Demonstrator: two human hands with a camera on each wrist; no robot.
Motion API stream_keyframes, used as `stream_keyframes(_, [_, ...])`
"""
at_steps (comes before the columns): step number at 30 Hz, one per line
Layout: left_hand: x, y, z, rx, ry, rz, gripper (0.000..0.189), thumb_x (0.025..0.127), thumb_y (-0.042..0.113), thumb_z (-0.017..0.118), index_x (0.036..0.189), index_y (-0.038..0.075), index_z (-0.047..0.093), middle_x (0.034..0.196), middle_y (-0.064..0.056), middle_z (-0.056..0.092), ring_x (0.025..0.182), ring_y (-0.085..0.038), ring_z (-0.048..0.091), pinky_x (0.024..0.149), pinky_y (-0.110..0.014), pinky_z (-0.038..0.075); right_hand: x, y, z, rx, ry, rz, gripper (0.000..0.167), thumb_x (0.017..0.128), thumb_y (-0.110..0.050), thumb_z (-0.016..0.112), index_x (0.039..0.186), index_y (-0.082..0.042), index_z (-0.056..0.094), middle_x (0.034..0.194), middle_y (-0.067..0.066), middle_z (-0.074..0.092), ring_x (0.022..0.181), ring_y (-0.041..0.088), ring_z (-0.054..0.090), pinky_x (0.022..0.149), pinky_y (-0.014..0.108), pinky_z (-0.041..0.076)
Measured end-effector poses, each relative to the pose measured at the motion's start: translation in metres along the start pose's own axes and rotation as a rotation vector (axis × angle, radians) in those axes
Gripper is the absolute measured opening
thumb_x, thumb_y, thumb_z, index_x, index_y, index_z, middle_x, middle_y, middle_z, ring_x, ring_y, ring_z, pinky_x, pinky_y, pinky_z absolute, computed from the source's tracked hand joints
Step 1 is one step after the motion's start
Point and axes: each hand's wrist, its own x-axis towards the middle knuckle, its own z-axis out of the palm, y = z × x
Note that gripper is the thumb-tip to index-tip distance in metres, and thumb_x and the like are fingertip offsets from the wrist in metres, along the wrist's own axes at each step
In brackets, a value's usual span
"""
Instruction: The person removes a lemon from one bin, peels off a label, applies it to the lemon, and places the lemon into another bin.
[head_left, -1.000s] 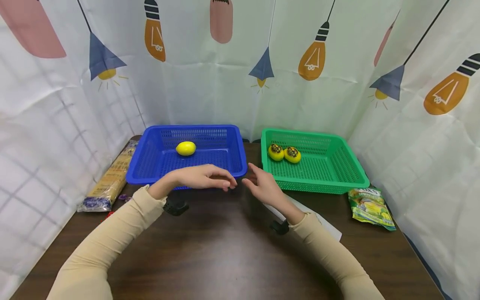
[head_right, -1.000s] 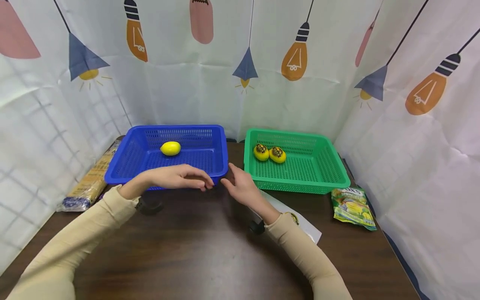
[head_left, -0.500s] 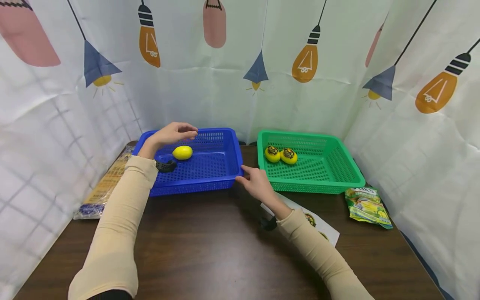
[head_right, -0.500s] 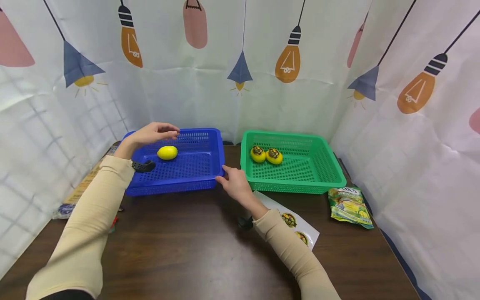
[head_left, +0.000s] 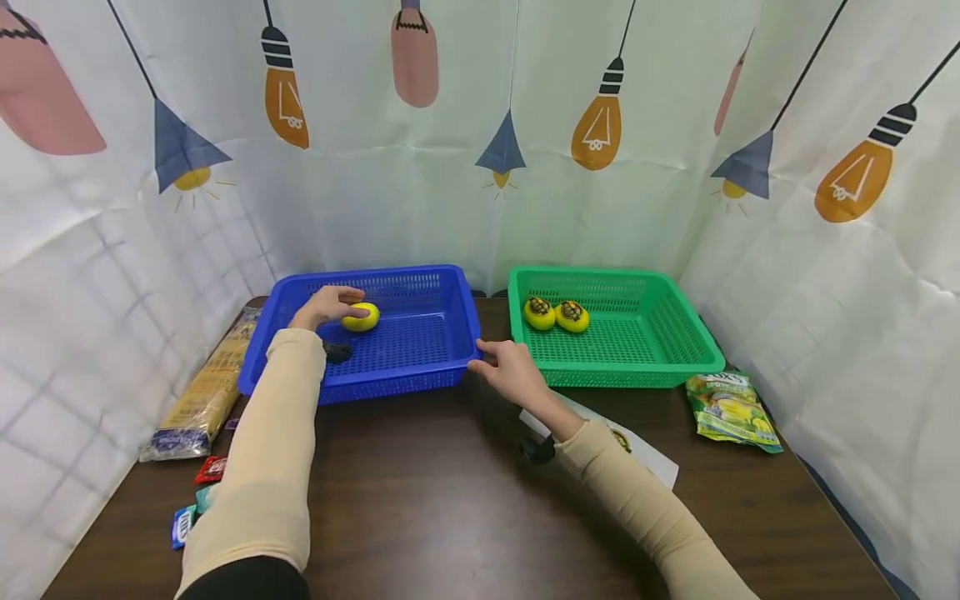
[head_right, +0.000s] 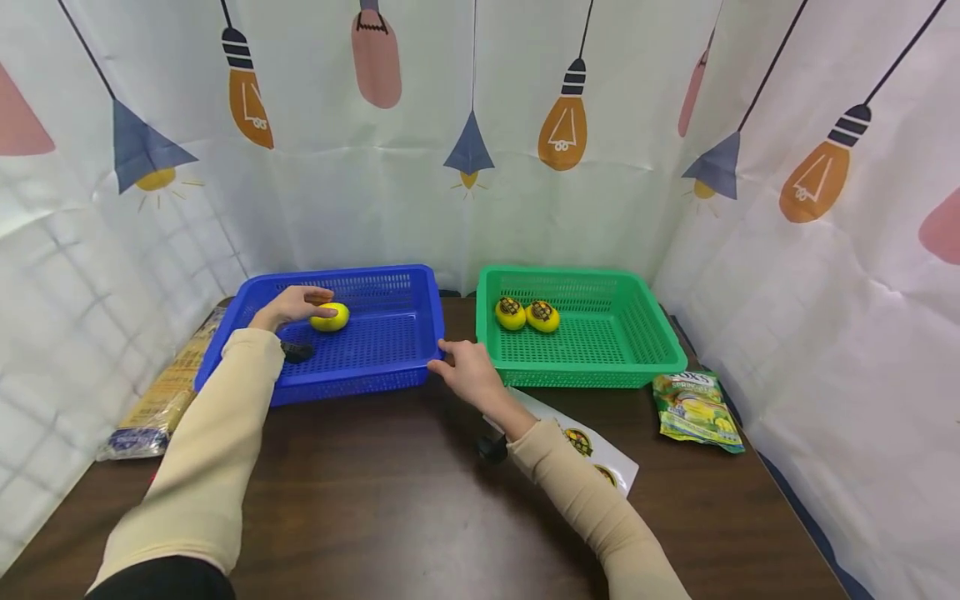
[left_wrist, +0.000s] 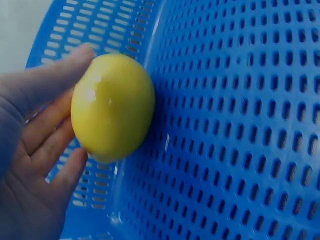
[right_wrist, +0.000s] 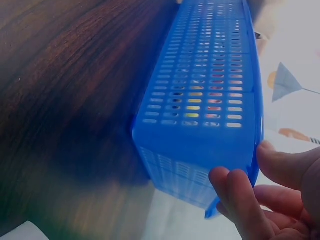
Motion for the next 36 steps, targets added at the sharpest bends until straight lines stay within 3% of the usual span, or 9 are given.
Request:
stream_keyframes(5, [0.005,-0.001,0.009,0.114,-0.072,-0.001,0.064,0.096,0.019,0.064,0.148,-0.005,0.038,0.152,-0.032,0.038,0.137,-0.048,0.039,0.115,-0.06,0.035,0.0,0.003,0.001,0.017,0.0,-0.013,0.047,0.093,-0.027,0.07,0.131,-0.001,0.062,0.13,0.015,0.067,0.092,0.021,0.077,0.051,0.018,0.045])
stream_keyframes(9, [0.01,0.002,0.015,0.22,-0.182,0.004,0.065,0.093,0.024,0.069,0.144,-0.007,0.043,0.138,-0.032,0.049,0.116,-0.041,0.049,0.103,-0.055,0.043,-0.001,0.003,0.0,0.044,0.003,0.001,0.047,0.093,-0.026,0.07,0.131,0.0,0.062,0.13,0.015,0.066,0.094,0.023,0.076,0.053,0.019,0.047])
stream_keyframes(12, [0.012,0.004,0.018,0.257,-0.217,-0.003,0.065,0.091,0.026,0.071,0.142,-0.006,0.046,0.131,-0.029,0.053,0.109,-0.036,0.052,0.098,-0.05,0.046,-0.002,0.003,0.0,0.064,0.006,0.019,0.047,0.092,-0.025,0.071,0.131,-0.001,0.062,0.131,0.015,0.066,0.096,0.024,0.076,0.054,0.019,0.048])
stream_keyframes(17, [0.007,0.009,0.017,0.289,-0.174,-0.009,0.065,0.091,0.029,0.072,0.142,-0.004,0.047,0.132,-0.027,0.054,0.107,-0.036,0.052,0.094,-0.049,0.046,0.0,0.005,0.0,0.074,0.018,0.024,0.047,0.091,-0.026,0.073,0.13,-0.002,0.063,0.131,0.013,0.066,0.094,0.023,0.076,0.055,0.02,0.051])
stream_keyframes(26, [-0.007,0.027,0.004,0.248,-0.032,0.115,0.073,0.088,0.037,0.074,0.146,0.002,0.046,0.139,-0.025,0.054,0.112,-0.036,0.054,0.092,-0.05,0.047,0.003,0.005,0.0,0.08,0.025,0.017,0.046,0.09,-0.027,0.073,0.129,-0.004,0.065,0.129,0.012,0.068,0.094,0.023,0.076,0.067,0.028,0.06])
stream_keyframes(31, [-0.022,0.05,-0.004,0.161,0.049,0.204,0.074,0.084,0.041,0.077,0.144,0.007,0.05,0.139,-0.019,0.057,0.112,-0.033,0.057,0.093,-0.048,0.048,0.002,0.004,-0.004,0.076,-0.002,0.03,0.047,0.091,-0.027,0.073,0.13,-0.003,0.065,0.123,0.014,0.072,0.096,0.023,0.076,0.075,0.033,0.062])
stream_keyframes(36, [-0.048,0.086,0.0,0.06,0.101,0.313,0.069,0.083,0.042,0.079,0.14,0.012,0.053,0.137,-0.014,0.061,0.117,-0.03,0.061,0.095,-0.046,0.05,-0.001,0.005,-0.01,0.037,-0.012,0.022,0.042,0.091,-0.028,0.072,0.125,-0.004,0.067,0.112,0.013,0.076,0.095,0.023,0.076,0.078,0.036,0.062])
